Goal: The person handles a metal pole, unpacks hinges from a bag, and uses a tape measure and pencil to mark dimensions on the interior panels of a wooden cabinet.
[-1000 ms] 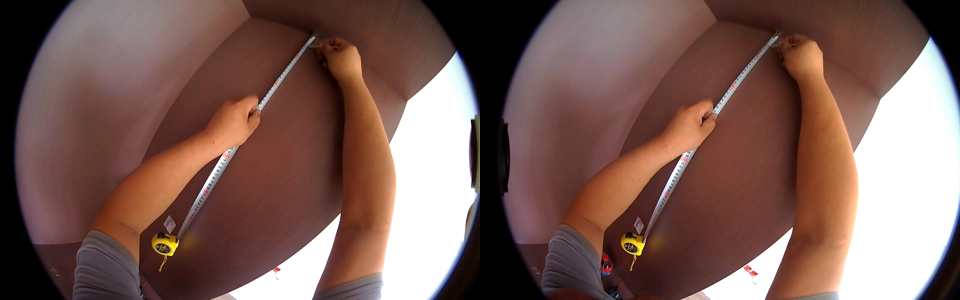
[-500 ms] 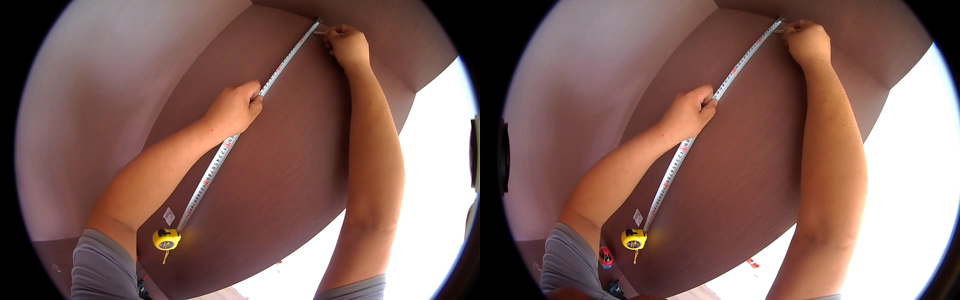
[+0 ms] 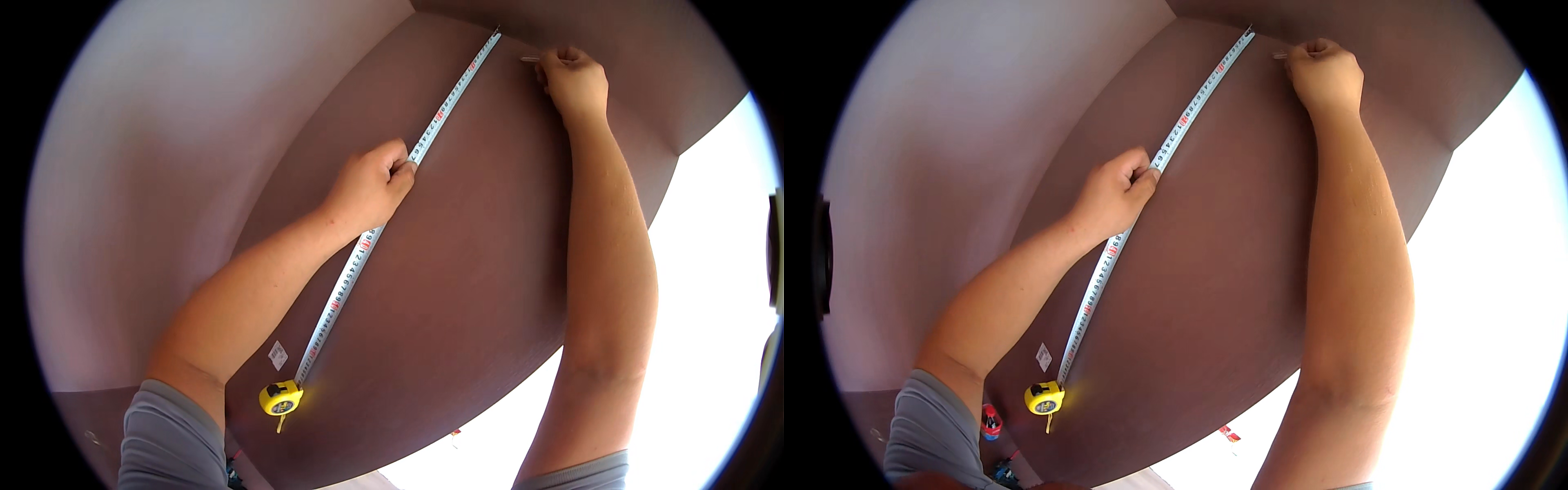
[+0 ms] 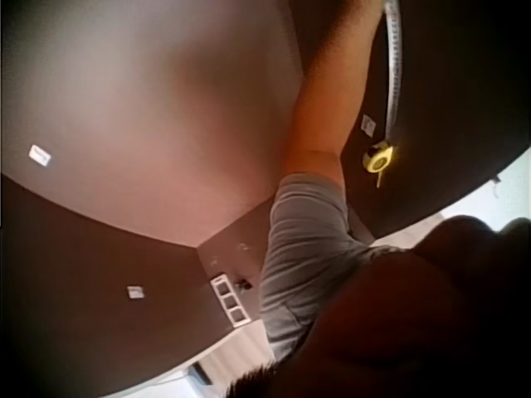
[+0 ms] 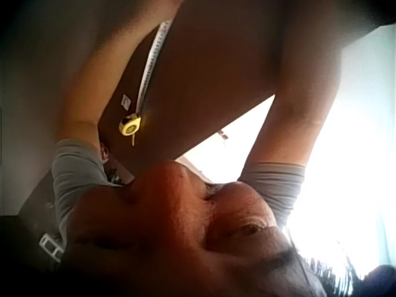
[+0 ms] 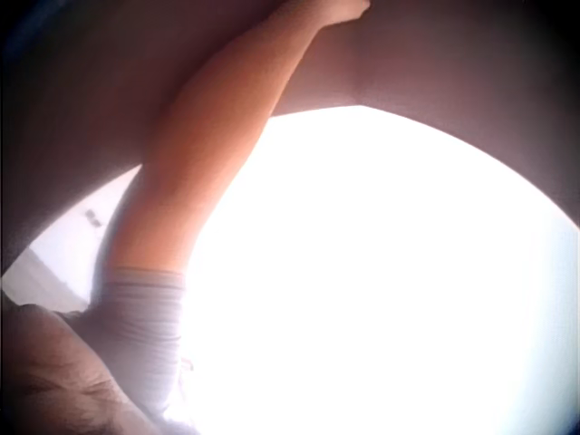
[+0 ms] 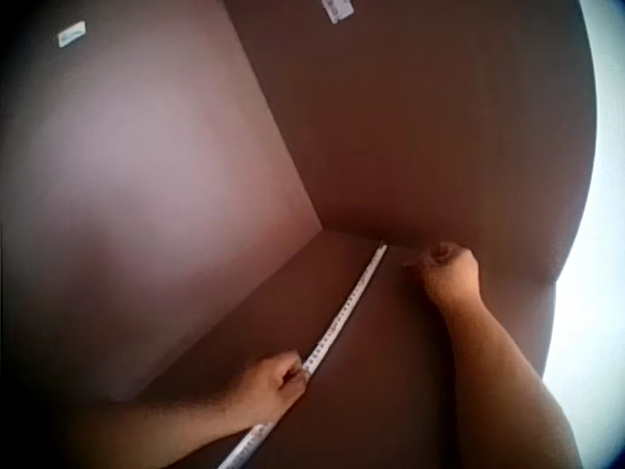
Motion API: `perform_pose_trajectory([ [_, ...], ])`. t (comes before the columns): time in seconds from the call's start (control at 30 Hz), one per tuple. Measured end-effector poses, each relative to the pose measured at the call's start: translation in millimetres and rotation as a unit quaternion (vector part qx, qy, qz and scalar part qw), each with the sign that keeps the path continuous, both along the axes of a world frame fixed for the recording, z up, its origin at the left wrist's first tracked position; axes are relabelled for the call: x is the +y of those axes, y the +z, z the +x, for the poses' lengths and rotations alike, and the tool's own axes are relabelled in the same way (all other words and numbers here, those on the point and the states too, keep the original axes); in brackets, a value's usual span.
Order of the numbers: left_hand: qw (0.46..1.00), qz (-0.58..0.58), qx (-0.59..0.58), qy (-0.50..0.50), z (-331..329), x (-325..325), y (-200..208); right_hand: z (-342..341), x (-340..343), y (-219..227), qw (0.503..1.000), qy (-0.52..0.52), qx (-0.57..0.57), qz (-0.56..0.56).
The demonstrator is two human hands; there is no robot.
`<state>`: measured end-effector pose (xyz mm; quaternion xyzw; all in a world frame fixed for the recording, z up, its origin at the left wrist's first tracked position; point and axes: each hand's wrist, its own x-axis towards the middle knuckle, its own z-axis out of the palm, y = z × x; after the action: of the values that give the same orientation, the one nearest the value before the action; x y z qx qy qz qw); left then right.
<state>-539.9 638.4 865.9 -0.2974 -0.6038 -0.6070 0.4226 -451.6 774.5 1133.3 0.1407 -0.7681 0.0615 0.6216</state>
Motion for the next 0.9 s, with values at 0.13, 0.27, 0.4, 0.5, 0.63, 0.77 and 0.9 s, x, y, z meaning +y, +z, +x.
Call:
perform_pose_trajectory([
  [0.13, 1.000, 0.013, 0.013, 0.005, -5.5, 3.1, -4.2, 1.2, 4.4, 0.1, 1.000, 0.024, -0.012, 0.001],
  [0.27, 1.000, 0.017, 0.009, 0.001, 3.6, 1.9, -3.4, -0.9, 9.5, 5.1, 0.998, 0.057, -0.003, 0.018],
  [0.4, 0.999, 0.027, 0.017, 0.014, 9.3, 2.8, -7.2, 0.4, 6.2, 9.5, 0.998, 0.055, -0.013, 0.022],
  [0.5, 0.999, 0.026, 0.025, 0.025, 12.5, 6.5, -5.6, -0.3, 13.2, 19.9, 0.999, 0.026, -0.017, 0.028],
  [0.63, 0.999, 0.022, 0.025, 0.025, 6.7, 7.4, -2.6, 2.2, 22.1, 32.4, 0.994, 0.099, -0.055, 0.001],
  [0.77, 0.999, 0.033, -0.015, 0.017, 11.3, -3.3, -1.8, 1.0, 35.4, 42.1, 0.956, 0.280, -0.051, -0.064],
  [0.9, 0.999, 0.012, -0.022, -0.028, 24.8, -8.8, 0.3, -29.3, 37.6, 37.7, 0.917, 0.382, -0.092, -0.067],
])
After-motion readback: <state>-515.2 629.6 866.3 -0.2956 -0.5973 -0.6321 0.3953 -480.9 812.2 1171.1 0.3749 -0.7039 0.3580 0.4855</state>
